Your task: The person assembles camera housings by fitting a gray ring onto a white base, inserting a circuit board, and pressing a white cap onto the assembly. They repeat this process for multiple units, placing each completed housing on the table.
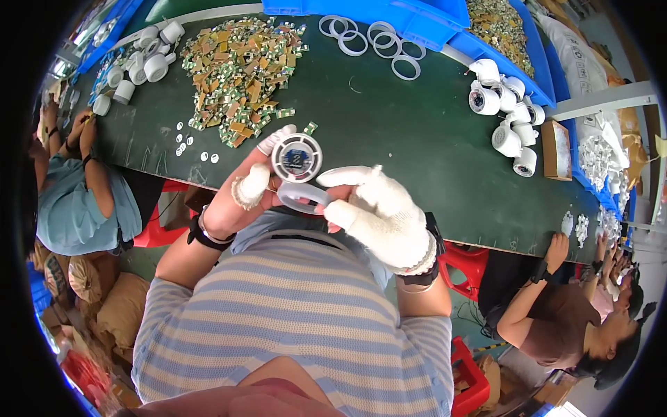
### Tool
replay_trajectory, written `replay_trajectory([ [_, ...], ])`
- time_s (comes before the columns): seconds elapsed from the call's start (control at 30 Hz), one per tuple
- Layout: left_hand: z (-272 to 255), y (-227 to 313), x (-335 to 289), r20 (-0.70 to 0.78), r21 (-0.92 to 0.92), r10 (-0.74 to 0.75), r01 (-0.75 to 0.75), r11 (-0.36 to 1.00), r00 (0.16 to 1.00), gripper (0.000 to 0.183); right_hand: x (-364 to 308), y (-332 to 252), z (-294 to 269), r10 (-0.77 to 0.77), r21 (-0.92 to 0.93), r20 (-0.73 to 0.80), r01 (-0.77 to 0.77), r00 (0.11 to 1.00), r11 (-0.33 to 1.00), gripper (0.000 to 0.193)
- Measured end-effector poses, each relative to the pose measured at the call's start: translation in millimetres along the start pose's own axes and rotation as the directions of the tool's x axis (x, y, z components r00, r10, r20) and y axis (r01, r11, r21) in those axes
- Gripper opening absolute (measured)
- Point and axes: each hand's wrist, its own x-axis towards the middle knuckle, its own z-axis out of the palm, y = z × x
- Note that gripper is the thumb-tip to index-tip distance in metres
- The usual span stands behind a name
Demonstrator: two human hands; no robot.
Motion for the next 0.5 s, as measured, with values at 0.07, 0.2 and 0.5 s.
replay_trajectory([
  [0.07, 6, -3, 1, 0.033, -0.114, -0.025, 0.029, 0.993, 0.999, 0.101, 7, 3, 1, 0.055, 0.021, 0.088, -0.057, 0.995, 0.998, 0.032],
  [0.2, 0, -13, -3, 0.038, -0.137, -0.055, 0.059, 0.989, 0.998, 0.116, 9, 0, 2, 0.036, -0.233, 0.029, -0.028, 0.999, 0.972, 0.029],
  [0.5, -1, -17, -5, 0.023, 0.129, -0.008, 0.005, 0.992, 1.0, 0.117, 10, -5, 7, 0.026, -0.094, -0.021, -0.028, 0.999, 0.995, 0.024],
])
